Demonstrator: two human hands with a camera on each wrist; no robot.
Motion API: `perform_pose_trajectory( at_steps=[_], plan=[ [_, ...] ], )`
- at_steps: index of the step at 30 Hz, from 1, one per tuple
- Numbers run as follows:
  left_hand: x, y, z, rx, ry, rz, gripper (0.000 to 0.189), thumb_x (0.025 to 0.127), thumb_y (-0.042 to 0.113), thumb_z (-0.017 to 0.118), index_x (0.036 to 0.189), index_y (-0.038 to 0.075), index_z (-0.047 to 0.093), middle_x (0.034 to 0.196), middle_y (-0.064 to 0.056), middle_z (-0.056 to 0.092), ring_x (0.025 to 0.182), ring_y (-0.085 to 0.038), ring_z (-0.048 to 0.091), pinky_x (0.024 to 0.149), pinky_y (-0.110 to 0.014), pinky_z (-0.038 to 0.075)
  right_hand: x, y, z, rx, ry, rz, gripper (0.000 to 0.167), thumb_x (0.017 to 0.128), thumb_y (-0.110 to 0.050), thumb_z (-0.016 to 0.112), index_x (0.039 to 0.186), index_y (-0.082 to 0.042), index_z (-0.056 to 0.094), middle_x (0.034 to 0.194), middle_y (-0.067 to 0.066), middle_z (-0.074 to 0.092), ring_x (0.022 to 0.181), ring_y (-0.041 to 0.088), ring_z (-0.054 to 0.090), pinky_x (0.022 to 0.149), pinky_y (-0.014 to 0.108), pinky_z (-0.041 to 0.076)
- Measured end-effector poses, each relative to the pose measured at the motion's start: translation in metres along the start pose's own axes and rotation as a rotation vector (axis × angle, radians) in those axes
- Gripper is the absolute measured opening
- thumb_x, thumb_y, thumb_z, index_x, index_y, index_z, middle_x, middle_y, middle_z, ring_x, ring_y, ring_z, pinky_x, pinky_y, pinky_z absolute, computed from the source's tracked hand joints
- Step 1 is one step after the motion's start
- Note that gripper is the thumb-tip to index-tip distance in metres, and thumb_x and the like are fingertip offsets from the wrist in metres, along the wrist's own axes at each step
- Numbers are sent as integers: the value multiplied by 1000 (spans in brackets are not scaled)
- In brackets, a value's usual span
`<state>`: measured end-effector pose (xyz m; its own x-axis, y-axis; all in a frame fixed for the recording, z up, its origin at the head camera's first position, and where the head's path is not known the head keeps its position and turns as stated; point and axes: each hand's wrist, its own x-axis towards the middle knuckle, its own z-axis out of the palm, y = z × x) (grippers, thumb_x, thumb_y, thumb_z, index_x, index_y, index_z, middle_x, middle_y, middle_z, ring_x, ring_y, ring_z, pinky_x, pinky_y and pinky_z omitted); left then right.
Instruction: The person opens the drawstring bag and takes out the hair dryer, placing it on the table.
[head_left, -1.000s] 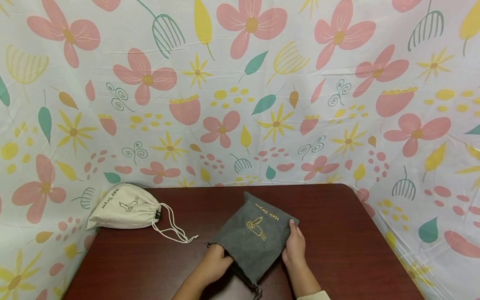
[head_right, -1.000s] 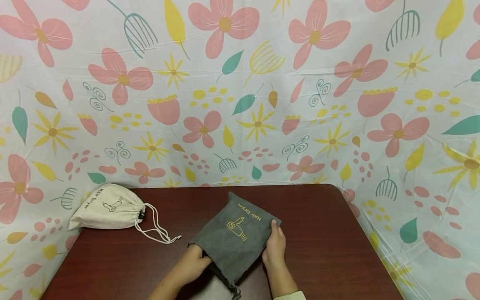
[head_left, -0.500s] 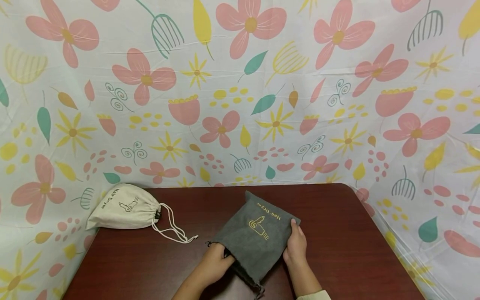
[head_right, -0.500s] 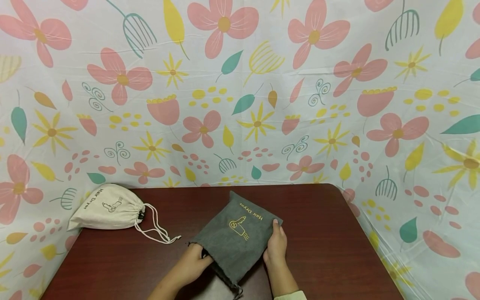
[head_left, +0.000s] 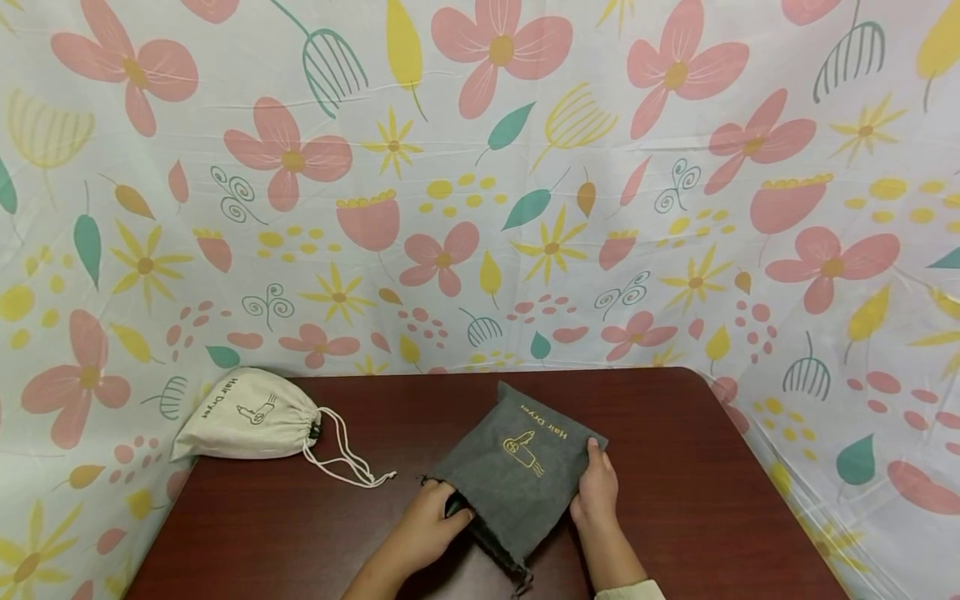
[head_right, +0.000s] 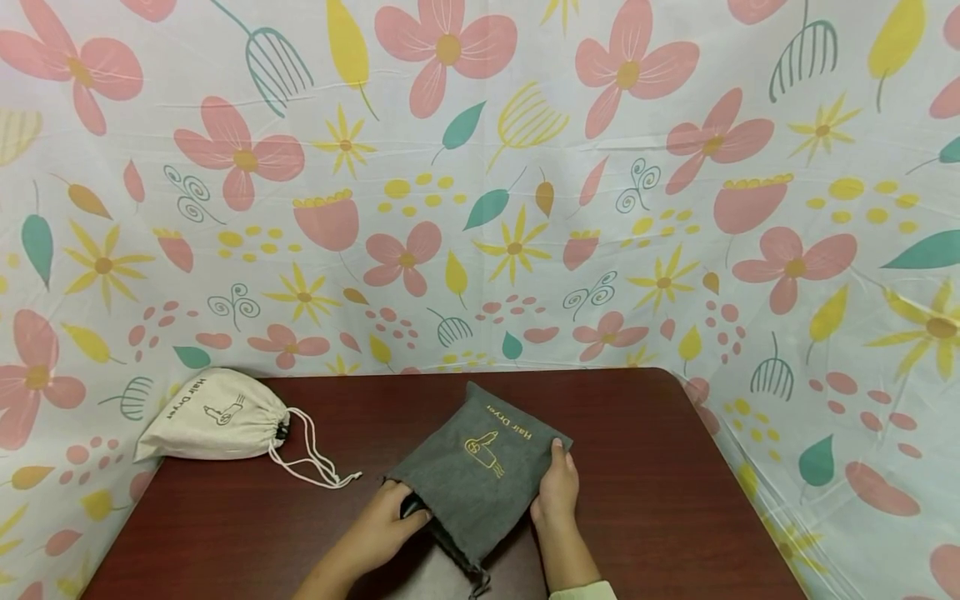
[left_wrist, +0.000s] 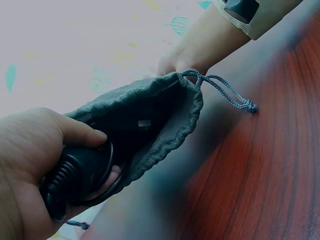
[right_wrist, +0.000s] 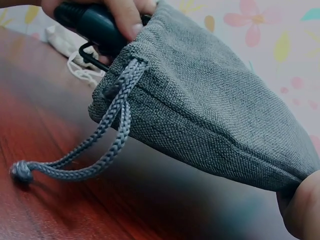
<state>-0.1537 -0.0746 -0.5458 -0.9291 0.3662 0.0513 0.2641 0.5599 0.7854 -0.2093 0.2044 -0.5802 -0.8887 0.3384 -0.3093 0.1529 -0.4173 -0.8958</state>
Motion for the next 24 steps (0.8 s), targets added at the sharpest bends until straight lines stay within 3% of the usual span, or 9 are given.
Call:
perform_pose_trajectory(
  at_steps=[3,7,10,13,16,18,21,24],
  plan=[
    [-1,0,-1,-26,1,7,13,94,28,68,104,20,65,100,-2,52,83,-10,47,71,-25,41,1,-2,-2,10,17,-4,68,106,-52,36,158,-9,29,164,8,25,145,17,32,119,29,28],
    [-1,-1,-1,-39,19,52,14,95,25,67,108,27,63,106,1,52,89,-8,48,76,-24,41,2,-5,-3,31,41,-12,66,106,-52,38,157,-10,32,159,4,33,128,6,43,108,20,35],
    [-2,-1,-1,-56,29,78,19,95,21,68,113,28,64,111,1,54,95,-11,52,80,-25,44,3,-7,-4,43,46,-20,66,106,-52,38,157,-11,32,159,4,34,126,4,44,106,18,35],
    [-2,-2,-3,-85,14,57,35,96,23,67,130,24,63,126,-4,57,115,-19,57,95,-36,49,4,-8,-5,64,48,-22,65,106,-51,38,157,-11,32,162,4,31,136,10,40,110,20,33],
    [-2,-3,-4,-115,-19,10,51,97,27,66,145,17,55,144,-12,52,136,-33,50,107,-54,44,4,-8,-5,87,45,-23,64,106,-50,38,158,-12,32,165,4,28,146,15,31,117,23,28],
    [-2,-4,-5,-120,-32,-6,55,97,30,66,148,14,52,149,-16,48,141,-38,45,108,-60,41,4,-9,-5,95,44,-21,64,107,-49,37,158,-12,31,166,4,25,150,16,27,120,24,25],
    [-1,-5,-5,-107,-27,5,52,97,29,66,145,15,54,143,-11,53,135,-33,50,106,-55,44,4,-10,-6,104,49,-25,64,107,-49,38,158,-12,30,168,5,23,152,17,25,122,26,23],
    [-1,-6,-3,-82,-4,35,46,96,26,67,140,15,59,130,-3,57,118,-20,57,98,-40,48,5,-11,-6,107,60,-25,66,106,-49,39,159,-11,29,169,6,22,153,18,24,124,27,22]
  ],
)
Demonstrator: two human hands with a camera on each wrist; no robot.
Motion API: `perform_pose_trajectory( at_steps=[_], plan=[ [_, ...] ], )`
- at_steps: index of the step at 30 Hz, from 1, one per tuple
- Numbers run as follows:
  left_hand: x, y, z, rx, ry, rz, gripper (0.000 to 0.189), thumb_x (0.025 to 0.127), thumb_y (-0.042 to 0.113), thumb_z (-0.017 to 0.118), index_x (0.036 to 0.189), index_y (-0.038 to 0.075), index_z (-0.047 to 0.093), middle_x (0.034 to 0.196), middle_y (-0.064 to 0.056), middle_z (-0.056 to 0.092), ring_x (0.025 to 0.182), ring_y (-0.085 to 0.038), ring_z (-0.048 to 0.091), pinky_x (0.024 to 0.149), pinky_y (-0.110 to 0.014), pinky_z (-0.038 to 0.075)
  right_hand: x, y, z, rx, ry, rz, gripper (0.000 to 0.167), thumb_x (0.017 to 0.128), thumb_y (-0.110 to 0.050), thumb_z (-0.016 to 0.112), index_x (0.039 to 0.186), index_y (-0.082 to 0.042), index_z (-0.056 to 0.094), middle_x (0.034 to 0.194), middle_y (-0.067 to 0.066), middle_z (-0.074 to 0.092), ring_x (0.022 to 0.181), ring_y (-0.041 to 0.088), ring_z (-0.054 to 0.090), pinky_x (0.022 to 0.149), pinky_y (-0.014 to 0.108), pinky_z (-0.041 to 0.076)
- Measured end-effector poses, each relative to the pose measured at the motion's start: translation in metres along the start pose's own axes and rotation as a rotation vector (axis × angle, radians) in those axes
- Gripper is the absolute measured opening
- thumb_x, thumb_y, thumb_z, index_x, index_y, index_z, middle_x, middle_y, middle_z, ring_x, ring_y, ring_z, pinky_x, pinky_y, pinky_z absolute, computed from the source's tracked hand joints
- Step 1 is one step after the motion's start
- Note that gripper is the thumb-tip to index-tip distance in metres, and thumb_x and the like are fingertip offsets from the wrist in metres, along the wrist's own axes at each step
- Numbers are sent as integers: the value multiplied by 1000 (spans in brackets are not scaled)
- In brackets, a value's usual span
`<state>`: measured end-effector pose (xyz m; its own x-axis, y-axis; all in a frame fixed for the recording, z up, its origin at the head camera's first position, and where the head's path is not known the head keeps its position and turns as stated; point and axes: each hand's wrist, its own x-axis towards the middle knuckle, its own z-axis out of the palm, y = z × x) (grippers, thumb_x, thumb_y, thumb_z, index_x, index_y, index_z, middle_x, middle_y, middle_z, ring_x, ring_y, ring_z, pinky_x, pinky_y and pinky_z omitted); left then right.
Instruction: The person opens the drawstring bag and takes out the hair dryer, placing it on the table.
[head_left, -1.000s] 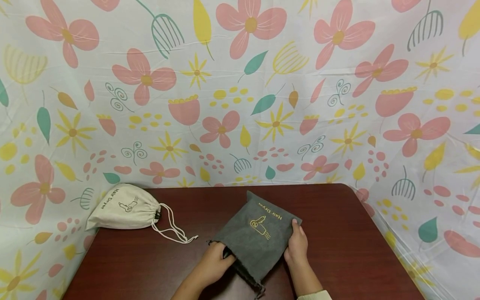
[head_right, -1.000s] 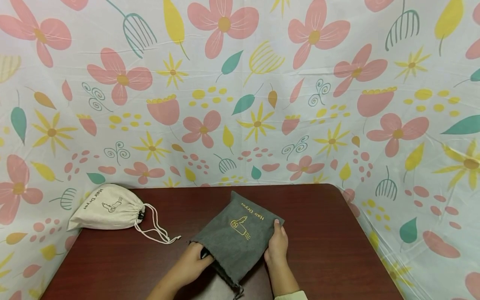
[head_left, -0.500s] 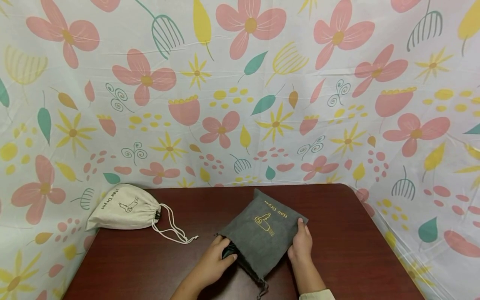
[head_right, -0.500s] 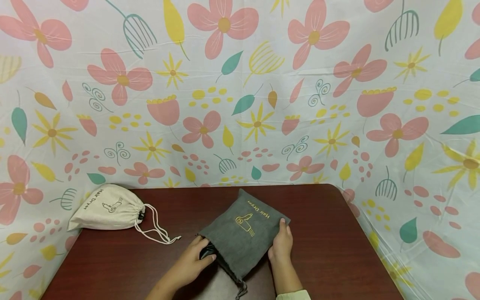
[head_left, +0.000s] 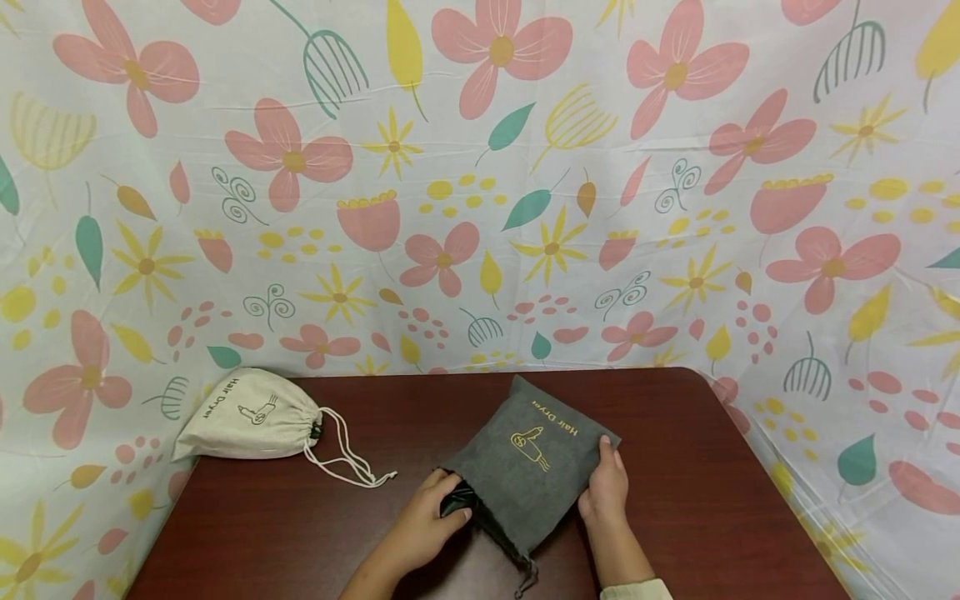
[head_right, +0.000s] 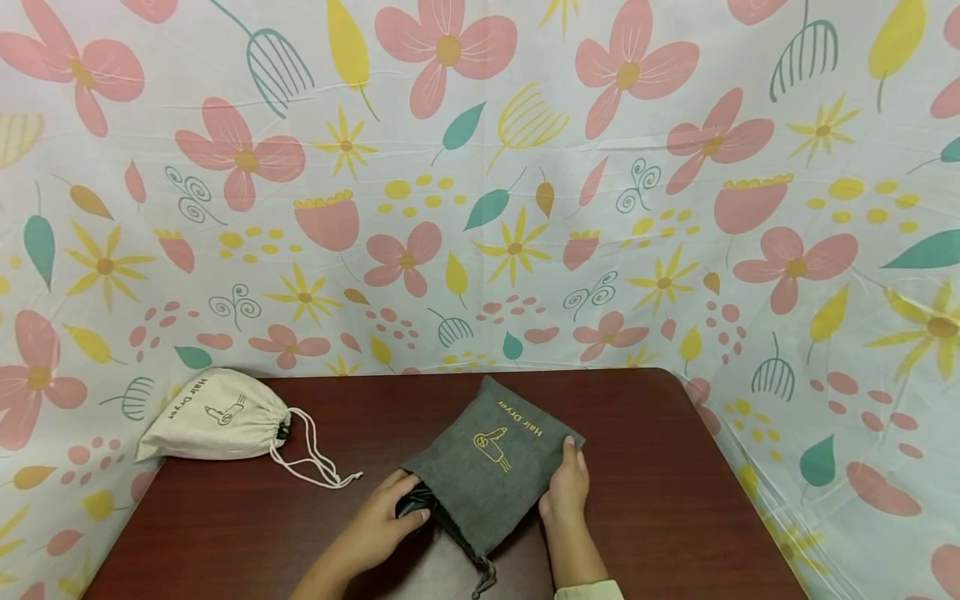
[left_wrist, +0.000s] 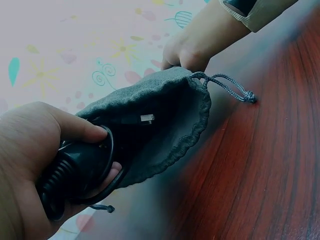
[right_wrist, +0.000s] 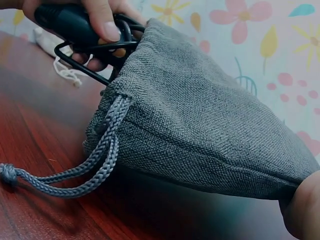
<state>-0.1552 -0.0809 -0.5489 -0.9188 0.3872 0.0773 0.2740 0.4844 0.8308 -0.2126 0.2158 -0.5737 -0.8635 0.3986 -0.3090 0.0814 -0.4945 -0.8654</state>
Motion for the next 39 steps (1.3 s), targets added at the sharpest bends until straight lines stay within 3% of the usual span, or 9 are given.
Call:
perform_pose_trajectory(
  at_steps=[4,7,16,31,39],
  plan=[
    [0,-2,1,15,21,13,46,95,24,68,138,9,59,126,-1,58,107,-12,56,92,-29,47,2,-2,0,2,21,-5,67,106,-49,39,160,-11,27,169,6,21,153,20,24,125,29,22],
    [0,-2,0,16,24,7,49,95,25,68,140,7,58,129,-1,58,109,-12,56,93,-29,47,3,-3,-1,4,23,-11,67,106,-49,39,161,-12,26,170,5,19,154,20,22,125,30,21],
    [-1,-2,1,19,34,6,53,94,24,69,144,11,56,130,-1,60,116,-16,58,99,-33,47,7,-5,-6,12,24,-16,67,107,-49,37,162,-14,24,170,4,19,155,20,22,126,30,21],
    [-2,-7,-1,-29,8,12,58,92,21,71,147,18,54,125,4,61,115,-11,57,99,-30,46,11,-12,-8,53,43,-11,66,107,-48,38,162,-14,24,169,2,21,153,14,25,122,22,25],
    [-1,-9,-3,-37,-5,9,59,91,20,71,147,21,53,124,5,61,117,-12,56,100,-32,45,17,-14,-10,69,61,-2,64,106,-47,42,160,-16,29,167,-2,28,144,10,35,112,16,32]
  ],
)
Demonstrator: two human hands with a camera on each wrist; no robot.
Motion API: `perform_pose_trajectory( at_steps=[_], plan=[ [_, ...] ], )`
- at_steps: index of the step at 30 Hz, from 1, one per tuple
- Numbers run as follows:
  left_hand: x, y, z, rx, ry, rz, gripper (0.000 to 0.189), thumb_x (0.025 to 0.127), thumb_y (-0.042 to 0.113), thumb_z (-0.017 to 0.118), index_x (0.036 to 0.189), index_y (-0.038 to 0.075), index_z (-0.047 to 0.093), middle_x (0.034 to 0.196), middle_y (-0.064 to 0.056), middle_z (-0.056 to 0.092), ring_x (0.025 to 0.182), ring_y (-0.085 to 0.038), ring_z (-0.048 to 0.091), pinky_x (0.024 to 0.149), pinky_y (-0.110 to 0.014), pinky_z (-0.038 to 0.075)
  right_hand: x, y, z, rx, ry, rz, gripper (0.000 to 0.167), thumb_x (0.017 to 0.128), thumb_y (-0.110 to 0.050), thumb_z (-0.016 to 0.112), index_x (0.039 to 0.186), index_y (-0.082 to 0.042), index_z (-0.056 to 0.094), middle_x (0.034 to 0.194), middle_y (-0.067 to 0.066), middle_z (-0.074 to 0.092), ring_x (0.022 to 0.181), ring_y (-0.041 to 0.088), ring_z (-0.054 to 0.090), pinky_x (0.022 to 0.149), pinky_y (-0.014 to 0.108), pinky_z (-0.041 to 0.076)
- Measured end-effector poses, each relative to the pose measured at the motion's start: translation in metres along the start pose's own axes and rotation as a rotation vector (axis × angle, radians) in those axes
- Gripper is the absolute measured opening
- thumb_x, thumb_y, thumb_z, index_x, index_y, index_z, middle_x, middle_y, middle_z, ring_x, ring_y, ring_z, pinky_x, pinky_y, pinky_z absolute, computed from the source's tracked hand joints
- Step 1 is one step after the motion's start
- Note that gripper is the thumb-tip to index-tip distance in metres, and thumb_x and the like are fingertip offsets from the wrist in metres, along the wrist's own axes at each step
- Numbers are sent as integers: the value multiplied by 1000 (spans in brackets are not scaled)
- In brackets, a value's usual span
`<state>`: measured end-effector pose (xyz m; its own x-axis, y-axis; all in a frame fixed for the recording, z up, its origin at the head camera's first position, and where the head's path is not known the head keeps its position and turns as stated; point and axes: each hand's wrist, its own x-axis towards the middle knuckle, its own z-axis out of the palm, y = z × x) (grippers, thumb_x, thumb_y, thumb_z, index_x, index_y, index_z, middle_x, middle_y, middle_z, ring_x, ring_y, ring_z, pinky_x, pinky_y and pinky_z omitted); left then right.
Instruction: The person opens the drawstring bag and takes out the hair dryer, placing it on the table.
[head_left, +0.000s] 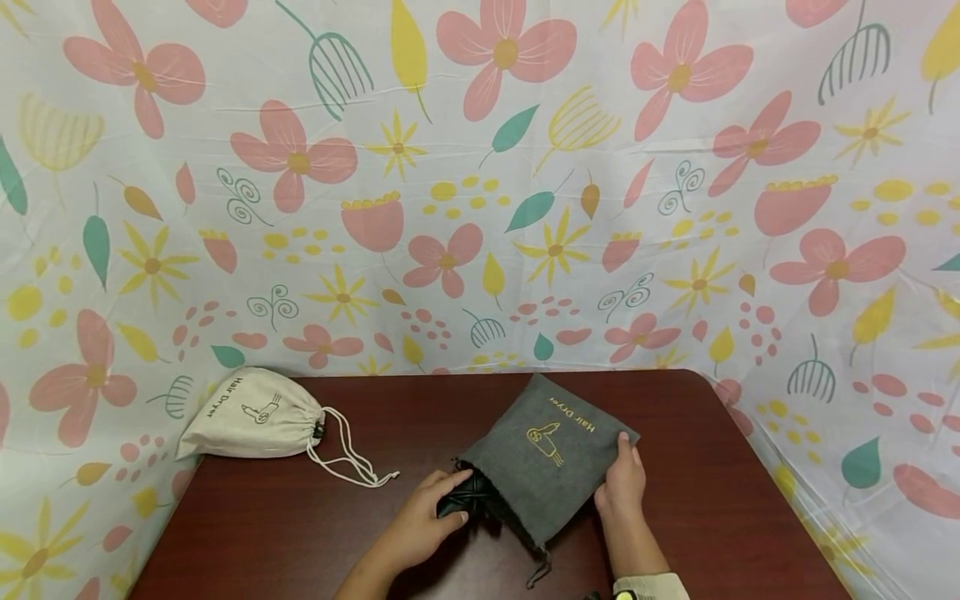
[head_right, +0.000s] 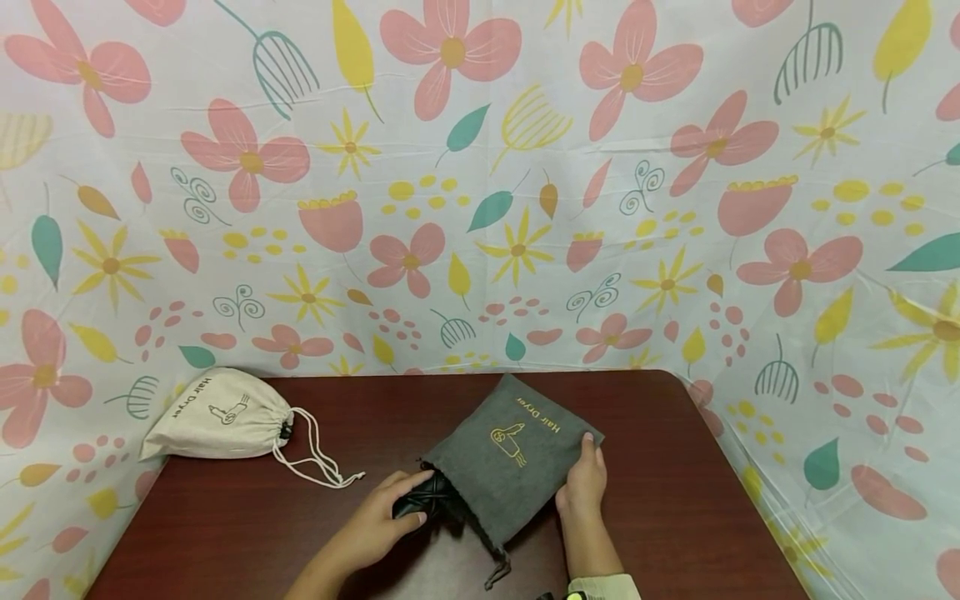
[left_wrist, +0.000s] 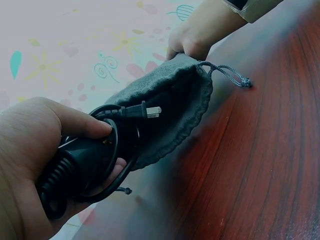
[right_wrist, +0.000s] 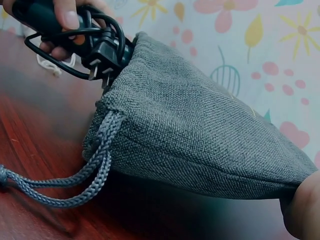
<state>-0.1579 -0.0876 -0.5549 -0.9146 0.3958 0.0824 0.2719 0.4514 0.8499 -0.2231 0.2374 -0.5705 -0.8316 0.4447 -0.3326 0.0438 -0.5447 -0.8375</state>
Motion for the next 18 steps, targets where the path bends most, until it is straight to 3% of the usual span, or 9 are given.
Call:
perform_pose_trajectory(
  at_steps=[18],
  plan=[
    [-1,2,-6,-14,-29,-2,59,91,21,72,147,23,53,124,4,61,113,-12,57,95,-29,45,12,-6,-1,-28,-23,6,67,106,-49,40,162,-17,23,170,-2,18,155,13,22,125,25,21]
  ],
)
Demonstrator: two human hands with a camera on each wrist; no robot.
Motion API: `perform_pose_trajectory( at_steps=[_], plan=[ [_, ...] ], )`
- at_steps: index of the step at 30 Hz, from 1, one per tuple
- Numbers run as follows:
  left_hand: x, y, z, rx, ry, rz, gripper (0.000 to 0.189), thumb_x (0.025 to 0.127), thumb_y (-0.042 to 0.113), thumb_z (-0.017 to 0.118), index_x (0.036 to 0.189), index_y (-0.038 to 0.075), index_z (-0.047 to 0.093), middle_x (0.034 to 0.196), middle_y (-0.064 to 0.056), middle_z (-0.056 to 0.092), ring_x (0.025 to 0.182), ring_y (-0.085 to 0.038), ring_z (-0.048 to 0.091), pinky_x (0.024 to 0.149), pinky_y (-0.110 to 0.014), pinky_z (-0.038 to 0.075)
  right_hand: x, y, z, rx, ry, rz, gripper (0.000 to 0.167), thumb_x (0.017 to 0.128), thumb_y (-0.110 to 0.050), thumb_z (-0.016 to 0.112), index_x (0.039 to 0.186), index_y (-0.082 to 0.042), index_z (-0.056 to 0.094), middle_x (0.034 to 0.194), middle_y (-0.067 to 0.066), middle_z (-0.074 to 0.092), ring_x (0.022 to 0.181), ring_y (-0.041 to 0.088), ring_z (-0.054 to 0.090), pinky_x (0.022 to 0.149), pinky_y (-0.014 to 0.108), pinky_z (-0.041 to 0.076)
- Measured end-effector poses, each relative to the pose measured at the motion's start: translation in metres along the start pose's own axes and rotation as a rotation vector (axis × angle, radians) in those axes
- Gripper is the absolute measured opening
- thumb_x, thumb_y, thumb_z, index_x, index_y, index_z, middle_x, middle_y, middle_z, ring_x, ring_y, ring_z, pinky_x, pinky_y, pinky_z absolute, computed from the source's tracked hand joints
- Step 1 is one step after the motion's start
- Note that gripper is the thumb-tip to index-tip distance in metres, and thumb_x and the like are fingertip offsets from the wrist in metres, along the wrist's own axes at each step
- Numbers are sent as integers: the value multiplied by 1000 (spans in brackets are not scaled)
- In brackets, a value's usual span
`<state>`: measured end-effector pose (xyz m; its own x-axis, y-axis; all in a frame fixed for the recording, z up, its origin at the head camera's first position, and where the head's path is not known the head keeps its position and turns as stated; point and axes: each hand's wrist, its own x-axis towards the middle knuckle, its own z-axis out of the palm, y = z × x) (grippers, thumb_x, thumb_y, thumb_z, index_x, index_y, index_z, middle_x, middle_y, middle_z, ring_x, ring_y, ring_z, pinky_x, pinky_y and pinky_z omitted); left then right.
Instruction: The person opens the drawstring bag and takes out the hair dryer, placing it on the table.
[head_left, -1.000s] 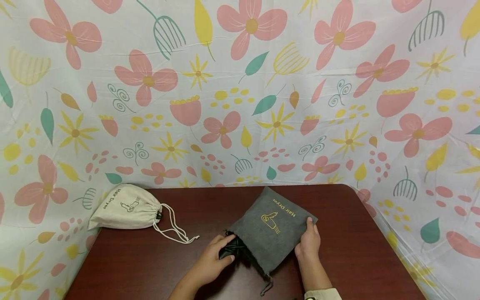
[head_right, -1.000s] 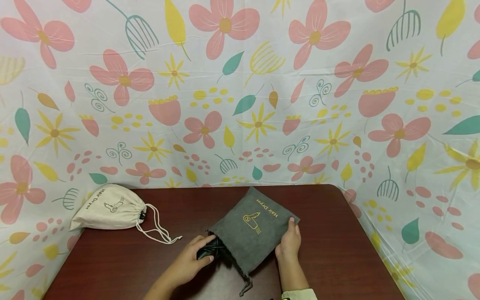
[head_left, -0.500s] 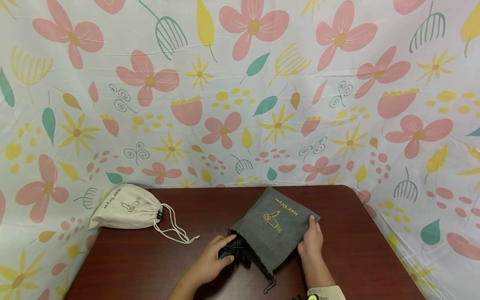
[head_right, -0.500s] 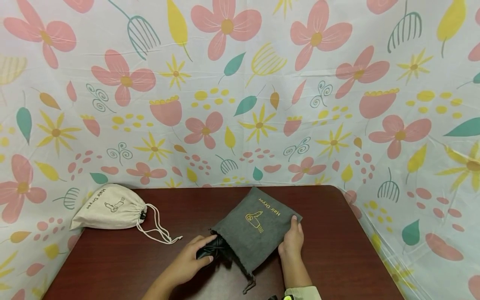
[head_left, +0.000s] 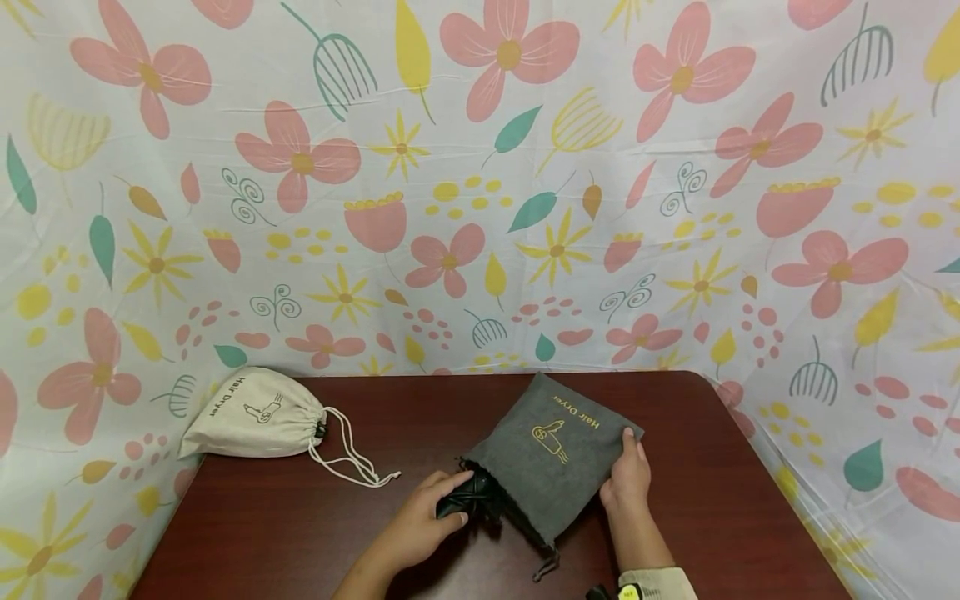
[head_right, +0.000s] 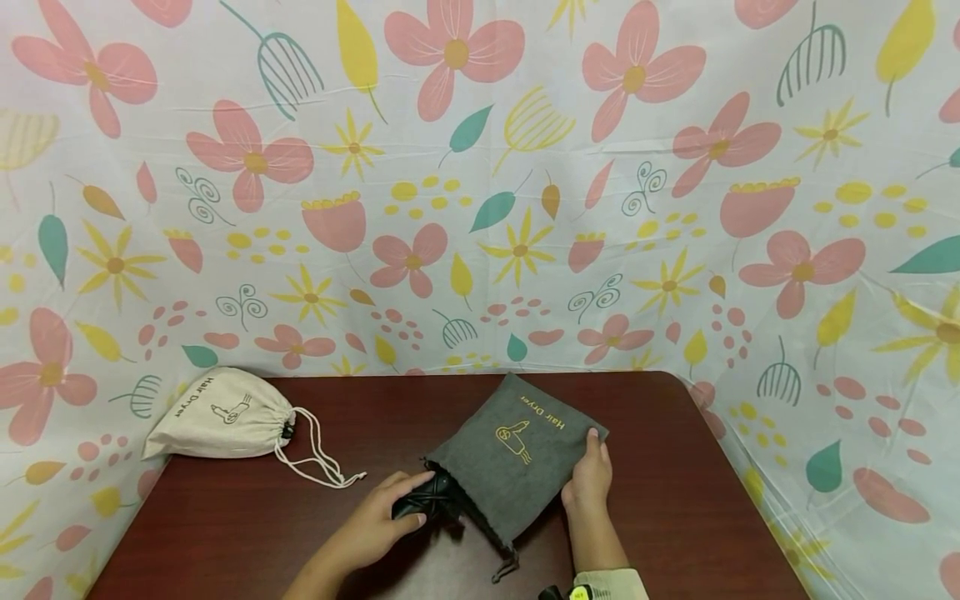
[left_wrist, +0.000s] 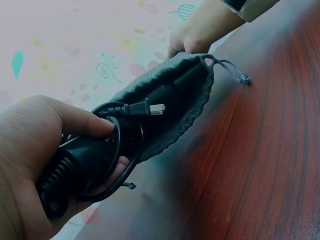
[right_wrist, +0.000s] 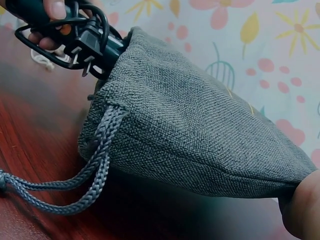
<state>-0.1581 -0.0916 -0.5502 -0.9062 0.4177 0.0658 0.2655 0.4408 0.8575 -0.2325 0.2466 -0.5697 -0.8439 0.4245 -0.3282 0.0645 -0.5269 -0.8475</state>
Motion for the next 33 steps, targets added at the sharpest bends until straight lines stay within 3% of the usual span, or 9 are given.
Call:
perform_pose_trajectory(
  at_steps=[9,33],
  plan=[
    [0,0,-1,-21,-9,1,58,90,19,73,145,21,56,123,3,62,108,-9,55,93,-25,43,0,-4,-3,-10,-27,1,68,106,-49,37,163,-18,16,171,-3,9,157,12,12,126,25,15],
    [-3,-1,-6,-17,-48,27,57,91,20,71,146,21,55,123,6,62,120,-13,56,106,-34,44,4,-9,-6,-12,-34,9,67,106,-47,38,163,-17,17,171,-5,9,157,12,11,127,25,14]
  ],
)
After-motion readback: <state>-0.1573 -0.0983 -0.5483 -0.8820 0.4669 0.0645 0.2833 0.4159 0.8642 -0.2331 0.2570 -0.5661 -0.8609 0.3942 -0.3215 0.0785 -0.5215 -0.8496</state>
